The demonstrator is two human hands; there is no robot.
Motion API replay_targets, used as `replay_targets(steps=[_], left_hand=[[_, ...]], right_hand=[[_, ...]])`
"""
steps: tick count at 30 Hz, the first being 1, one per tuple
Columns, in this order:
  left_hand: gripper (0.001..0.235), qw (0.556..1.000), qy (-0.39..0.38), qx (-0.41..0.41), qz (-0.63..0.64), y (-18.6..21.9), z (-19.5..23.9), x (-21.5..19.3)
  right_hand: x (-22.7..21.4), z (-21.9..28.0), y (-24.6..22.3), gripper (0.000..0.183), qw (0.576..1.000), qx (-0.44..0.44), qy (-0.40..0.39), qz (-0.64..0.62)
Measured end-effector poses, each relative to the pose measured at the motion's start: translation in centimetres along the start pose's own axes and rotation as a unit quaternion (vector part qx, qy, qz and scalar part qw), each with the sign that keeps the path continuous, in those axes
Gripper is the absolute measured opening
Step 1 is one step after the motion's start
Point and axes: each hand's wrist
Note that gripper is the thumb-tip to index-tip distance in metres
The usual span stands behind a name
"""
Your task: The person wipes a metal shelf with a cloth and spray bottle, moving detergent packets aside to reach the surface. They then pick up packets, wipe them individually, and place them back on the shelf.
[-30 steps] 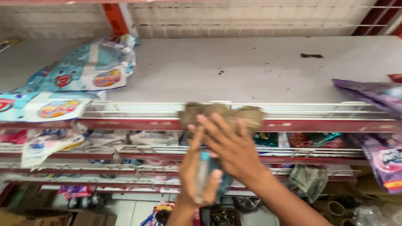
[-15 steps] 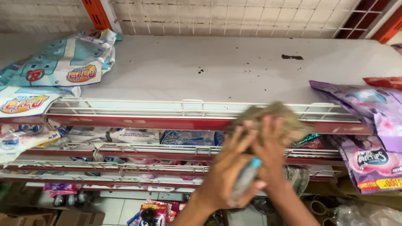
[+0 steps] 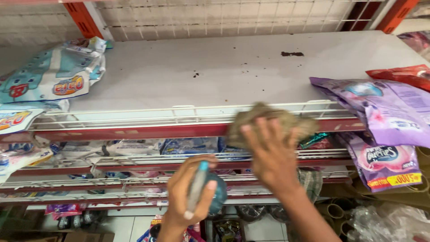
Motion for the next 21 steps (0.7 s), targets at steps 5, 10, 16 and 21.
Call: replay_targets(steps=[5,10,16,21], left_hand=[[0.029,0.995,-0.073,-0.022,0.067,-0.1,-2.4,5.0],[0.021,0.978,-0.143,-0.077,0.131,-0.2,-4.9,9.8],[0.021,0.974,-0.178,-0.076,0.115,-0.9,-5.3,10.8],[0.034,0.990,-0.114,0.079,0.003,-1.3,-3.7,7.6]], right_hand=[[-1.6,4.5,6.6,0.064,0.990,0.127,0.047,0.029],[-1.9,9.0,9.7,0.053,0.974,0.192,0.120,-0.030],[-1.7,12.1,9.8,0.034,0.852,0.390,0.281,-0.206],[0.1,6.7,5.0,0.060,0.780,0.412,0.257,-0.396]])
Point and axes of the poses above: each hand's wrist, its own z-axis away from the middle knuckle, its own x-axis out of the palm, y = z × x, and after that the axes turned 10 degrees about z, right-handed
